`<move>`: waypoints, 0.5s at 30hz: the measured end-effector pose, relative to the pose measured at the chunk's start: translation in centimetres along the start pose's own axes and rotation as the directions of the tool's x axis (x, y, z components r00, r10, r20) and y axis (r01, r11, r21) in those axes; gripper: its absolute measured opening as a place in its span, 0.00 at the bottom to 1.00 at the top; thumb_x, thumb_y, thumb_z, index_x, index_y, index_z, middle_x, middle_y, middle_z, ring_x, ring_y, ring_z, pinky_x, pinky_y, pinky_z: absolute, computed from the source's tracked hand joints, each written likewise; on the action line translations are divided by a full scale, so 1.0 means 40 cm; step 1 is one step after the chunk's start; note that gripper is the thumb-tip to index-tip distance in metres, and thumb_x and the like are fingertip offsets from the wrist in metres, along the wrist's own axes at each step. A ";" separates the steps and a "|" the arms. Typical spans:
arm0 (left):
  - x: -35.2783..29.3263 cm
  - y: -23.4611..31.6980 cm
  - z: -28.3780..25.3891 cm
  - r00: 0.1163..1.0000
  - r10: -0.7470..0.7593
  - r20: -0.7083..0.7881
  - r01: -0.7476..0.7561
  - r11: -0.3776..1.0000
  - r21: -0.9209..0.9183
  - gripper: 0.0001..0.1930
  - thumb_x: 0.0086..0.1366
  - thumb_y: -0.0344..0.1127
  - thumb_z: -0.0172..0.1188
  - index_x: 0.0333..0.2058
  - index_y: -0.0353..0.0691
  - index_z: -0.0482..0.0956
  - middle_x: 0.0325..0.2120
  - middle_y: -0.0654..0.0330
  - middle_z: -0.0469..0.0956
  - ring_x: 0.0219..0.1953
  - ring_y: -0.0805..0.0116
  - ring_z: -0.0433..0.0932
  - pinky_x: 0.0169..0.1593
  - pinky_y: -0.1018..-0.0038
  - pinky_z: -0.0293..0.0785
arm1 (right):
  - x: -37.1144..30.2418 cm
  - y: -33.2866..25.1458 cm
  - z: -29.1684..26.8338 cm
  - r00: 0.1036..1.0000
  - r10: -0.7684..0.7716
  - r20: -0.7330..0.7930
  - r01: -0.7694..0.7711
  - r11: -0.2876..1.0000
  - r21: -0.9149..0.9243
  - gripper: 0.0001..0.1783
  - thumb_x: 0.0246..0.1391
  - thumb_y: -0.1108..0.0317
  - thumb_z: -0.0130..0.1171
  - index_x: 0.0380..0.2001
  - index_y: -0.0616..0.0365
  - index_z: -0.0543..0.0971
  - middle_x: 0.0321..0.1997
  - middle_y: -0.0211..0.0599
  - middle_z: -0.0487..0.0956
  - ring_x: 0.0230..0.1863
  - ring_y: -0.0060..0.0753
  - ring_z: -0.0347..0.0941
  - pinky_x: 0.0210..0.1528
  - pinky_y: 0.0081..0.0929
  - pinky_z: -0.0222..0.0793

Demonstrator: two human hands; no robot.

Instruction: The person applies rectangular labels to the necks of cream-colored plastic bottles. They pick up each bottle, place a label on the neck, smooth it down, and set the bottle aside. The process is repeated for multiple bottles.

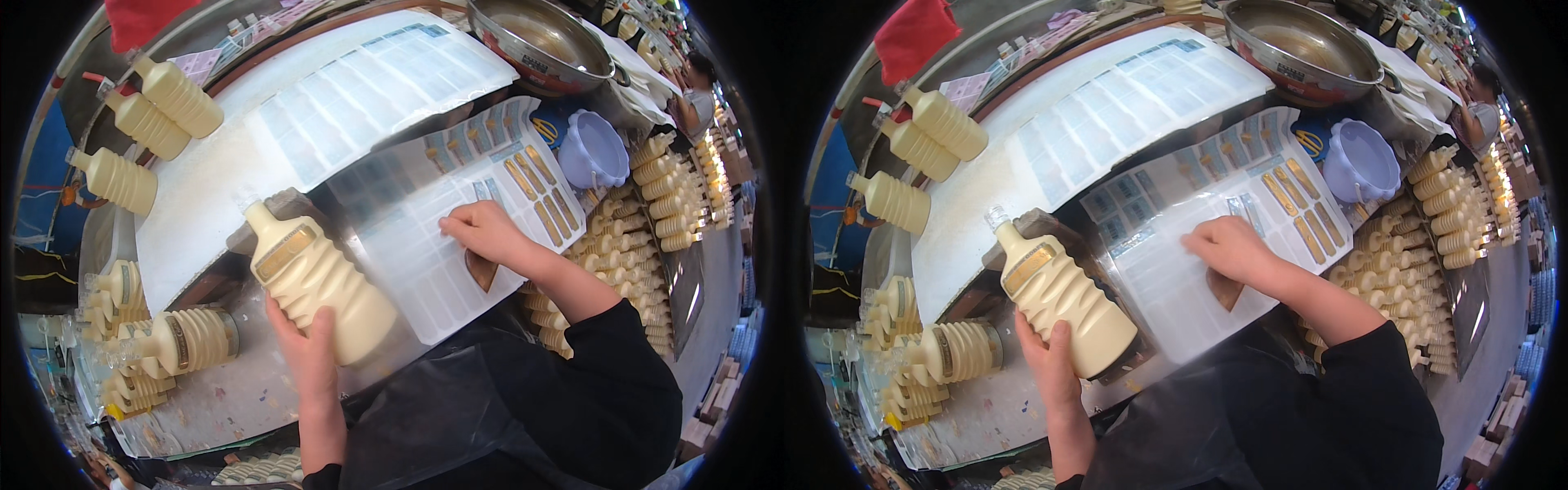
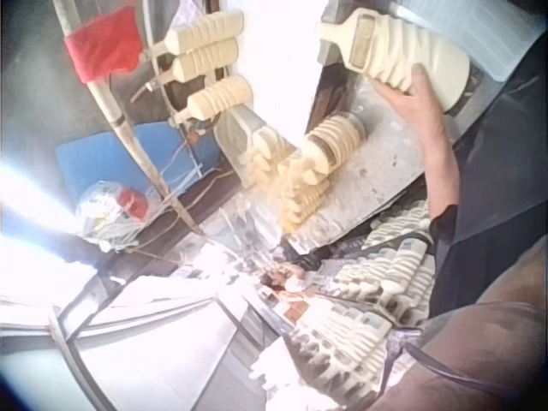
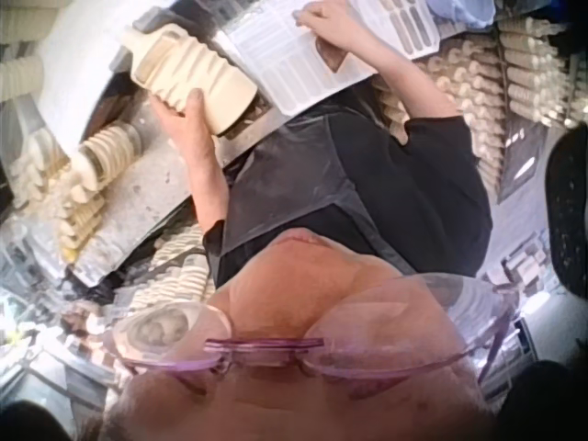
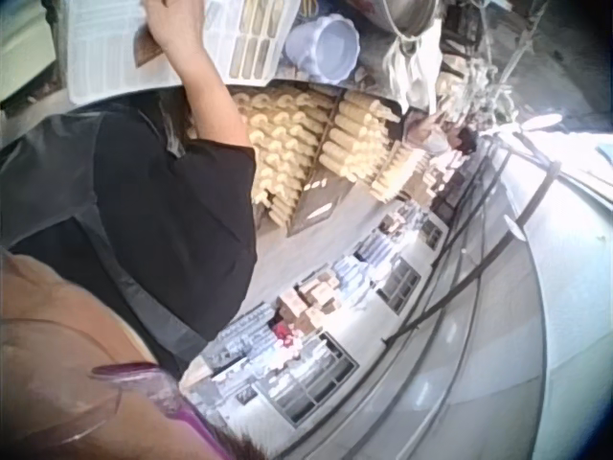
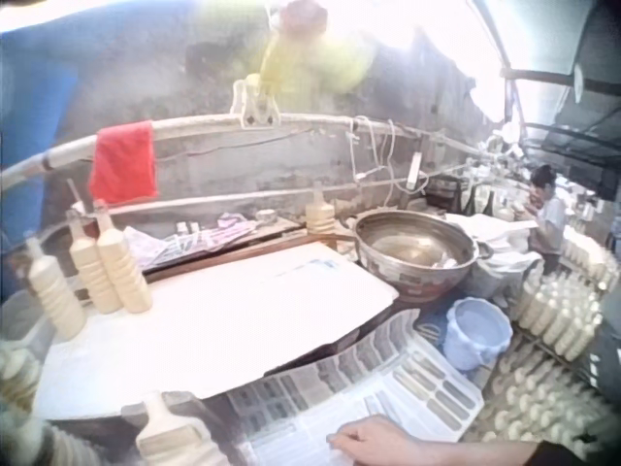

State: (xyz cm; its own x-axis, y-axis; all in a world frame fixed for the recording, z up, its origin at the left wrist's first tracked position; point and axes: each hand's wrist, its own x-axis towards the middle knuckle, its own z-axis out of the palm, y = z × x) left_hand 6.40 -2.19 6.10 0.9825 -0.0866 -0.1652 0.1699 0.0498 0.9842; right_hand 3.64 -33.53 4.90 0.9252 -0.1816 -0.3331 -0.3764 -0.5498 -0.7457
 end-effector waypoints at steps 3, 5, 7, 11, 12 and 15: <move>-0.008 -0.004 0.001 0.999 0.033 -0.038 -0.031 0.998 0.060 0.46 0.62 0.32 0.61 0.75 0.34 0.45 0.68 0.47 0.60 0.69 0.56 0.62 0.73 0.61 0.56 | 0.004 0.089 0.004 0.830 -0.404 -0.384 0.199 0.858 -0.474 0.12 0.62 0.64 0.60 0.39 0.62 0.86 0.37 0.44 0.85 0.36 0.46 0.83 0.39 0.37 0.77; -0.022 -0.011 0.002 0.992 0.107 -0.062 -0.100 0.989 0.112 0.48 0.62 0.34 0.62 0.75 0.34 0.44 0.70 0.46 0.57 0.70 0.55 0.60 0.73 0.60 0.53 | 0.026 0.108 -0.009 0.842 -0.420 -0.338 0.200 0.825 -0.528 0.13 0.59 0.69 0.59 0.45 0.60 0.84 0.50 0.44 0.84 0.41 0.54 0.81 0.44 0.43 0.78; -0.031 -0.017 0.002 0.990 0.126 -0.058 -0.115 0.979 0.168 0.49 0.61 0.36 0.63 0.75 0.34 0.43 0.71 0.46 0.55 0.72 0.54 0.58 0.74 0.60 0.51 | 0.065 0.125 -0.007 0.815 -0.501 -0.291 0.246 0.754 -0.609 0.16 0.59 0.72 0.57 0.50 0.59 0.83 0.56 0.43 0.82 0.42 0.53 0.82 0.45 0.43 0.78; -0.035 -0.035 0.002 0.984 0.168 -0.062 -0.155 0.973 0.173 0.50 0.62 0.41 0.64 0.75 0.35 0.43 0.72 0.45 0.54 0.72 0.53 0.57 0.74 0.59 0.50 | 0.122 0.090 -0.011 0.949 -0.287 -0.130 0.144 0.761 -0.632 0.23 0.56 0.76 0.53 0.56 0.64 0.78 0.64 0.46 0.77 0.43 0.51 0.83 0.47 0.41 0.79; -0.034 -0.038 0.002 0.983 0.175 -0.060 -0.162 0.971 0.175 0.50 0.62 0.41 0.64 0.75 0.35 0.43 0.72 0.45 0.54 0.72 0.53 0.56 0.74 0.59 0.50 | 0.137 0.091 -0.002 0.972 -0.213 -0.099 0.098 0.748 -0.656 0.24 0.55 0.77 0.52 0.57 0.66 0.76 0.65 0.48 0.76 0.43 0.51 0.83 0.46 0.41 0.80; -0.030 -0.046 0.001 0.979 0.195 -0.054 -0.182 0.966 0.183 0.50 0.62 0.42 0.64 0.75 0.34 0.44 0.72 0.45 0.53 0.72 0.53 0.56 0.74 0.59 0.50 | 0.122 0.057 0.030 0.996 -0.094 -0.014 0.060 0.742 -0.668 0.27 0.54 0.77 0.52 0.59 0.70 0.73 0.66 0.57 0.74 0.41 0.52 0.84 0.43 0.42 0.81</move>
State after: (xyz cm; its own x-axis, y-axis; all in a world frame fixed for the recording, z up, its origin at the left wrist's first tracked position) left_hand 4.90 -2.20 4.50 0.9994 -0.0212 0.0265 -0.0289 -0.1180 0.9926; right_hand 7.25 -34.69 0.87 0.9570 -0.1409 -0.2536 -0.1916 -0.9634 -0.1876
